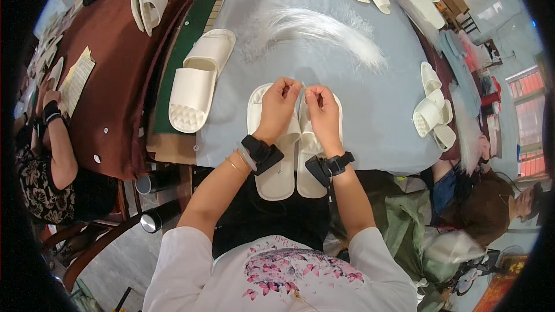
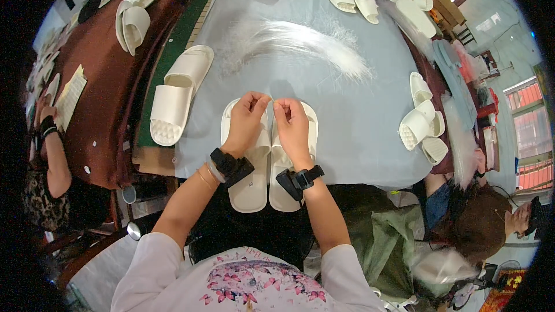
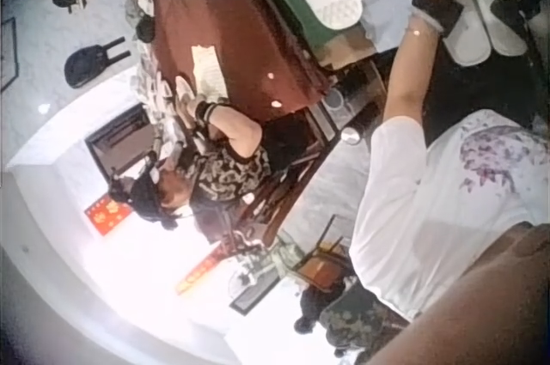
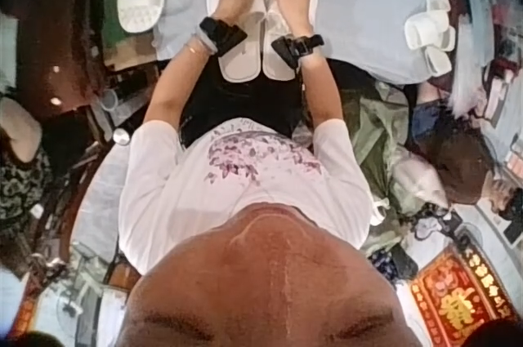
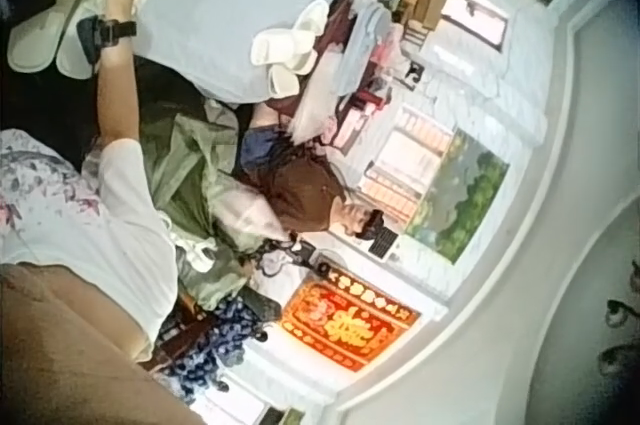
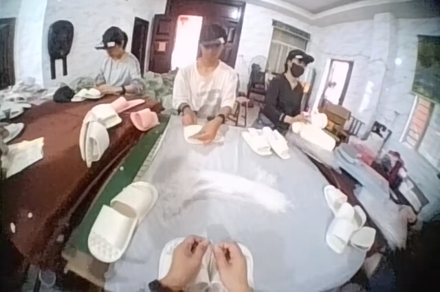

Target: The person is assembling white slippers by threading fiber material through pre-cut holes.

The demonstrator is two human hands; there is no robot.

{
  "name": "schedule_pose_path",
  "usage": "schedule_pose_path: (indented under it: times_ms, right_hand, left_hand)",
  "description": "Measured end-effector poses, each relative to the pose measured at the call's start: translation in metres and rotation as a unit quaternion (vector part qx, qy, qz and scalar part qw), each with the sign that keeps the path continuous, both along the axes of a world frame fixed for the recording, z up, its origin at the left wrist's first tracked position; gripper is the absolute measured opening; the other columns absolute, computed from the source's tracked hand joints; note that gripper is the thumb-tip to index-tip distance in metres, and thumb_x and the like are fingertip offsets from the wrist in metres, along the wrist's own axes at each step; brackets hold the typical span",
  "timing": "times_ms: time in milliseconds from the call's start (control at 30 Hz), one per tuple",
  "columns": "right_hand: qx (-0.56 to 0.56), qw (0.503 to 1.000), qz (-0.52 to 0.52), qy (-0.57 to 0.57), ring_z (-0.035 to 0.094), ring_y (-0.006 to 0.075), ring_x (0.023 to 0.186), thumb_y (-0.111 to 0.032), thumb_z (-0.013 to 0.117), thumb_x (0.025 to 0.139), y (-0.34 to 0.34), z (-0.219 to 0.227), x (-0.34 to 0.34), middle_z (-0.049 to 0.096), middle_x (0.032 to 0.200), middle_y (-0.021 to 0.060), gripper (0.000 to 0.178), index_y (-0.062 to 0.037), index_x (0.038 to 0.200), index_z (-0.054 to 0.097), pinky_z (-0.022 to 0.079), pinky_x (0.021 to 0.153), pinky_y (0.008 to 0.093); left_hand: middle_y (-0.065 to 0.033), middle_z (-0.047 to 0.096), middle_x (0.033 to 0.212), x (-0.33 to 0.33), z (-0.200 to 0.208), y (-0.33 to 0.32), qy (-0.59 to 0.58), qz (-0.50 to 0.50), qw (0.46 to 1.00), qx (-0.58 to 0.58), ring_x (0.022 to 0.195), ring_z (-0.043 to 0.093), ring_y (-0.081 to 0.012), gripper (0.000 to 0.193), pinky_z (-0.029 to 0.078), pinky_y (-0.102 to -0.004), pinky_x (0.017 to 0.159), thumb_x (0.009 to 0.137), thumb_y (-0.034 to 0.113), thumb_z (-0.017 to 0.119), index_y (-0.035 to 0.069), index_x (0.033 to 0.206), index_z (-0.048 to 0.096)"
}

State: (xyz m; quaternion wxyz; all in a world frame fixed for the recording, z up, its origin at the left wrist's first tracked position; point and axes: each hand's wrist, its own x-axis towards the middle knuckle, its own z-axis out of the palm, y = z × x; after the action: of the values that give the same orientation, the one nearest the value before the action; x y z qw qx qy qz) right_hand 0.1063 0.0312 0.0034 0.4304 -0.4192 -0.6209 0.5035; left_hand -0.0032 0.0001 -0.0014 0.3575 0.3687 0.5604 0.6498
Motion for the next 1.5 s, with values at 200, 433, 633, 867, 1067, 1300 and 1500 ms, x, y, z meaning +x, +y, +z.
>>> schedule_pose_path:
  times_ms: [200, 433, 633, 867, 1067, 1300, 1500]
  right_hand:
    - [-0.026, 1.0, 0.0, -0.006, 0.048, 0.0076, 0.076, -0.012, 0.055, 0.086, 0.001, 0.0, 0.004, 0.052, 0.084, 0.0013, 0.015, -0.0021, 0.096, 0.053, 0.04, 0.069, 0.0206]
    - [0.26, 0.95, -0.175, -0.006, 0.049, 0.021, 0.096, -0.011, 0.056, 0.083, -0.016, 0.037, 0.014, 0.05, 0.103, 0.0105, 0.027, -0.0041, 0.108, 0.048, 0.037, 0.089, 0.0294]
    - [0.087, 0.911, 0.23, -0.331, 0.049, 0.0386, 0.099, -0.028, 0.059, 0.081, -0.09, 0.068, 0.064, 0.048, 0.105, 0.0243, 0.03, -0.0058, 0.102, 0.057, 0.039, 0.087, 0.0429]
    - [0.2, 0.865, 0.187, -0.42, 0.03, 0.0462, 0.116, -0.032, 0.057, 0.081, -0.072, 0.01, 0.027, 0.026, 0.122, 0.0318, 0.042, 0.0055, 0.098, 0.05, 0.026, 0.096, 0.0515]
    - [0.169, 0.91, 0.096, -0.367, 0.018, 0.0453, 0.126, -0.032, 0.043, 0.089, -0.065, 0.019, 0.082, 0.027, 0.132, 0.0296, 0.054, 0.0025, 0.128, 0.033, 0.019, 0.1, 0.0536]
    - [0.187, 0.8, -0.22, -0.527, 0.038, 0.042, 0.115, -0.025, 0.053, 0.085, 0.071, 0.037, 0.261, 0.038, 0.124, 0.0307, 0.038, -0.0004, 0.114, 0.05, 0.029, 0.096, 0.0473]
    - [0.13, 0.981, -0.057, -0.135, 0.03, 0.0286, 0.126, -0.025, 0.063, 0.08, 0.028, 0.073, 0.159, 0.029, 0.137, 0.0176, 0.073, -0.0071, 0.137, 0.021, 0.026, 0.101, 0.0373]
  left_hand:
    - [-0.0019, 0.054, 0.075, -0.001, -0.01, 0.001, 0.025, -0.062, 0.998, -0.009, 0.065, 0.046, -0.008, 0.018, 0.04, -0.0234, 0.058, 0.083, 0.017, 0.057, 0.0, 0.091, 0.056]
    - [-0.0131, 0.046, 0.121, -0.015, 0.018, -0.004, -0.007, 0.148, 0.982, 0.116, 0.114, 0.041, -0.0198, 0.049, 0.029, -0.0311, 0.096, 0.083, 0.019, 0.057, 0.002, 0.125, 0.039]
    - [-0.0177, 0.032, 0.133, -0.103, 0.058, -0.063, 0.21, 0.209, 0.954, 0.046, 0.123, 0.032, -0.0258, 0.066, 0.025, -0.0375, 0.101, 0.078, 0.021, 0.063, 0.005, 0.133, 0.029]
    - [-0.023, 0.023, 0.136, -0.13, 0.023, -0.073, 0.42, 0.209, 0.824, -0.319, 0.123, 0.025, -0.0413, 0.108, 0.025, -0.0682, 0.086, 0.056, 0.034, 0.078, 0.016, 0.139, 0.011]
    - [-0.0197, 0.035, 0.13, -0.139, 0.014, -0.092, 0.425, 0.241, 0.828, -0.276, 0.118, 0.036, -0.0341, 0.098, 0.033, -0.0556, 0.089, 0.055, 0.027, 0.077, 0.016, 0.137, 0.024]
    - [-0.0158, 0.048, 0.118, -0.125, 0.037, -0.117, 0.169, 0.143, 0.975, -0.039, 0.1, 0.05, -0.0204, 0.083, 0.04, -0.0306, 0.087, 0.059, 0.014, 0.073, -0.002, 0.13, 0.034]
    - [-0.0151, 0.04, 0.127, -0.067, 0.076, -0.121, 0.199, 0.014, 0.98, 0.002, 0.115, 0.041, -0.0242, 0.088, 0.033, -0.0338, 0.097, 0.055, 0.016, 0.076, 0.0, 0.131, 0.033]
